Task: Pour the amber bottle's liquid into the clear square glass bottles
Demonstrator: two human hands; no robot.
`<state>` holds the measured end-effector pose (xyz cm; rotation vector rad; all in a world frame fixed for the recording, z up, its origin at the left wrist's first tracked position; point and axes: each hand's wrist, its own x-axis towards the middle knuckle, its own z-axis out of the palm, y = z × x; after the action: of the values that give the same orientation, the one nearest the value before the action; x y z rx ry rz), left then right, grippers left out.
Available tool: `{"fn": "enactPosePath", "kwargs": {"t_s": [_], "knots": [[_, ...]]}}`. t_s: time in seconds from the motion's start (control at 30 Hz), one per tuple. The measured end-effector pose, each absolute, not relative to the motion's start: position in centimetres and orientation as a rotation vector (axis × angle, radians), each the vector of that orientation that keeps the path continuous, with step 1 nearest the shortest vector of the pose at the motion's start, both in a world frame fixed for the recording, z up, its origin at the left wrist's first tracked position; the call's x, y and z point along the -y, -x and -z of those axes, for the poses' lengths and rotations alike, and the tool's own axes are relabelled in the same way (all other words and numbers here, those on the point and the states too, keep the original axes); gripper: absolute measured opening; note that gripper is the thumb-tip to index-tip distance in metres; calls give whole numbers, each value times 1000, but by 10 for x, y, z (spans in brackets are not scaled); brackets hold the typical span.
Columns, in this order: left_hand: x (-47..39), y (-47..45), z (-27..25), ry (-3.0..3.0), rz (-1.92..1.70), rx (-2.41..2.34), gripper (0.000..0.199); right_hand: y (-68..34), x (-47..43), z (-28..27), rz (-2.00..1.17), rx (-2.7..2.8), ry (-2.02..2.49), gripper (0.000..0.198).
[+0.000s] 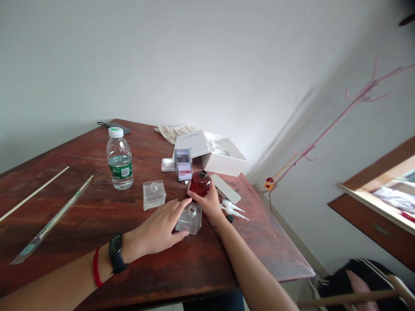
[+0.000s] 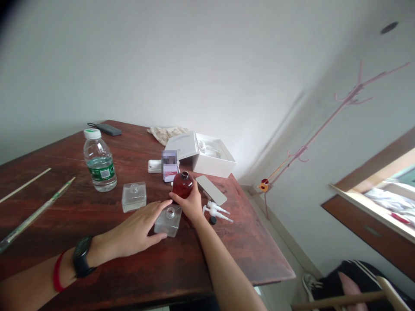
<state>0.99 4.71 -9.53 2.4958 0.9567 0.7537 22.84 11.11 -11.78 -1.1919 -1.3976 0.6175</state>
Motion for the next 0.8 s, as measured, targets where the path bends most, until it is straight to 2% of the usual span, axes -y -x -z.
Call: {"fn": "enactPosePath", "kwargs": {"t_s": [0.8], "knots": [[-47,-9,92,-2512,-647,-969,85,-228,-111,117,-654,1391,1189,82]]}}
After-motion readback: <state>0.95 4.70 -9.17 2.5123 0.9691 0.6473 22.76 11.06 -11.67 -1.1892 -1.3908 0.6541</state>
